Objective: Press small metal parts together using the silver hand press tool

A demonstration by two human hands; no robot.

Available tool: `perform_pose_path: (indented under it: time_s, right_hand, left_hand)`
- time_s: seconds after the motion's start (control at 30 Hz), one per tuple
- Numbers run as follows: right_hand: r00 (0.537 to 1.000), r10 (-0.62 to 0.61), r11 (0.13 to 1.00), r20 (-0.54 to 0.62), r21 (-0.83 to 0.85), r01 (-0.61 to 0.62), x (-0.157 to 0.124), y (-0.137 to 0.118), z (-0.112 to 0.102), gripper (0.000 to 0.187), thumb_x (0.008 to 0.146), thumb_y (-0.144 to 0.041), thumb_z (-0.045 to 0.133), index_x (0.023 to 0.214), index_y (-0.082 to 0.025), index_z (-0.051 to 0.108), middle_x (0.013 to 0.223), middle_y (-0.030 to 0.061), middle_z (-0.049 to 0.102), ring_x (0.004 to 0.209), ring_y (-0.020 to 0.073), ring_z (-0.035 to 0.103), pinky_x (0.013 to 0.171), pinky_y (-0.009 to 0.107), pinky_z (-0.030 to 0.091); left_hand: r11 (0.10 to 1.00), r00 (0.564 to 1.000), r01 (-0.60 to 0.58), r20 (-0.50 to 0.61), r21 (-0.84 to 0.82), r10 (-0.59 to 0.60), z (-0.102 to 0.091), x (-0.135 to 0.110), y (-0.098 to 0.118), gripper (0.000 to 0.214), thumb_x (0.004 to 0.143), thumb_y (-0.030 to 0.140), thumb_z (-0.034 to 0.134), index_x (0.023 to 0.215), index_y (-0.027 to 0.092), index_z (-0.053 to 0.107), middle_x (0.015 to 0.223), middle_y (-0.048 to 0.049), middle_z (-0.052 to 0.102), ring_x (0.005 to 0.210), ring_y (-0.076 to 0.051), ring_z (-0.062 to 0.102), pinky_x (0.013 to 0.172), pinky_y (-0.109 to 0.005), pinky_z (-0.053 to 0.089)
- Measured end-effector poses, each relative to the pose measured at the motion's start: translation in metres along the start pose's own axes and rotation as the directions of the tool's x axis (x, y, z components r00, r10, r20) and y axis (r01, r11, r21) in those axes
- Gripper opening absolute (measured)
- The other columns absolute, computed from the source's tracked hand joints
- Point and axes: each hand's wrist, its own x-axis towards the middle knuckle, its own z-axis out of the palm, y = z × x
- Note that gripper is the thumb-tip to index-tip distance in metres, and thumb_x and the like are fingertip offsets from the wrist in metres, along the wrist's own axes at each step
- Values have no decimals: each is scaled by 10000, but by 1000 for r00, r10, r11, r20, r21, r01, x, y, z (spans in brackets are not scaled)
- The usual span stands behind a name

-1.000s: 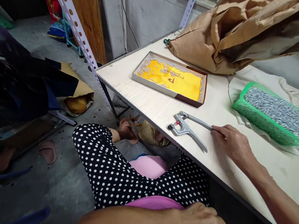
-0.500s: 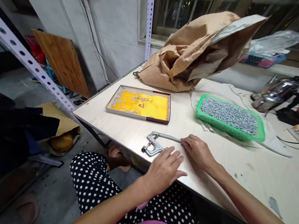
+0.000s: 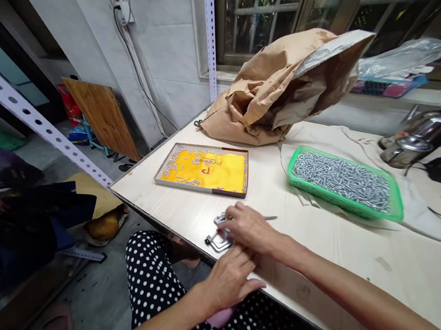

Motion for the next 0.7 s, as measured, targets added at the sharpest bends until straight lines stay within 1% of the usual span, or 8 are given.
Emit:
perform_pose_path:
  time_s: [0.13, 0.27, 0.33, 0.4, 0.5, 0.57, 0.67, 0.7]
  right_hand:
    - [978, -175, 984, 110, -16, 178, 30, -16, 13, 132, 899, -224, 588, 835, -193, 700, 932, 78, 591, 898, 209, 486, 734, 315, 393]
    - [977, -179, 984, 114, 34, 176, 44, -23, 20, 104, 897, -129, 542, 872, -137, 643, 899, 70, 604, 807, 170, 522, 715, 298, 405]
    - [995, -97, 981, -1, 167, 96, 46, -23, 12, 111, 921, -142, 504, 925, -144, 615, 882, 54, 611, 755, 149, 531, 670, 269, 415]
    - [976, 27, 951, -217, 307, 42, 43, -16, -8, 134, 952, -183, 451, 946, -170, 584, 870, 42, 613, 735, 138, 539, 648, 252, 427]
    - [816, 219, 944, -535, 327, -39, 17, 13, -57, 161, 955, -254, 420, 889, -204, 558, 820, 40, 607, 726, 154, 556, 648, 272, 445]
    - [705, 336, 941, -624, 253, -225, -15, 43, -90, 163, 940, -295, 439, 881, -218, 569, 812, 42, 617, 723, 170, 572, 665, 297, 452]
    - [520, 478, 838, -708, 190, -512, -69, 97, -121, 235, 918, -424, 465, 885, -226, 588, 813, 64, 635, 701, 210, 589, 671, 354, 466]
    - [496, 498, 803, -711, 162, -574, -85, 114, -124, 285, 919, -472, 447, 890, -231, 596, 807, 77, 634, 703, 230, 594, 674, 377, 469]
  left_hand:
    - [996, 995, 85, 53, 18, -86, 3, -3, -1, 435, 882, 450, 616, 1212, 167, 606, 1131, -106, 680, 1072, -281, 624, 935, -421, 528]
    - [994, 991, 107, 82, 34, -109, 8, -6, -1, 451, 876, 469, 620, 1220, 179, 602, 1130, -97, 683, 1052, -269, 637, 915, -408, 543]
    - [995, 993, 91, 74, 46, -94, 8, -7, 1, 515, 865, 470, 637, 1276, 170, 562, 1173, -102, 672, 1100, -261, 620, 948, -402, 533]
    - [997, 997, 47, 62, 55, -50, 2, -6, -1, 532, 861, 462, 647, 1289, 164, 547, 1248, -107, 642, 1176, -249, 582, 1004, -390, 506]
    - [993, 998, -68, -12, 95, 69, -25, 3, -18, 379, 926, 342, 573, 1260, 162, 562, 1342, -109, 584, 1276, -239, 509, 1076, -398, 450]
    - [982, 990, -70, -105, 176, 90, -55, 18, -44, 293, 959, 213, 481, 1230, 165, 583, 1299, -111, 608, 1250, -236, 523, 1064, -419, 450]
    - [935, 983, 141, -156, 326, -94, -103, 51, -101, 289, 953, 135, 432, 1149, 199, 634, 1137, -100, 662, 1067, -226, 584, 922, -384, 510]
    - [899, 974, 221, -139, 379, -180, -116, 64, -121, 275, 951, 142, 436, 1110, 206, 651, 1080, -93, 666, 1016, -227, 580, 886, -376, 507]
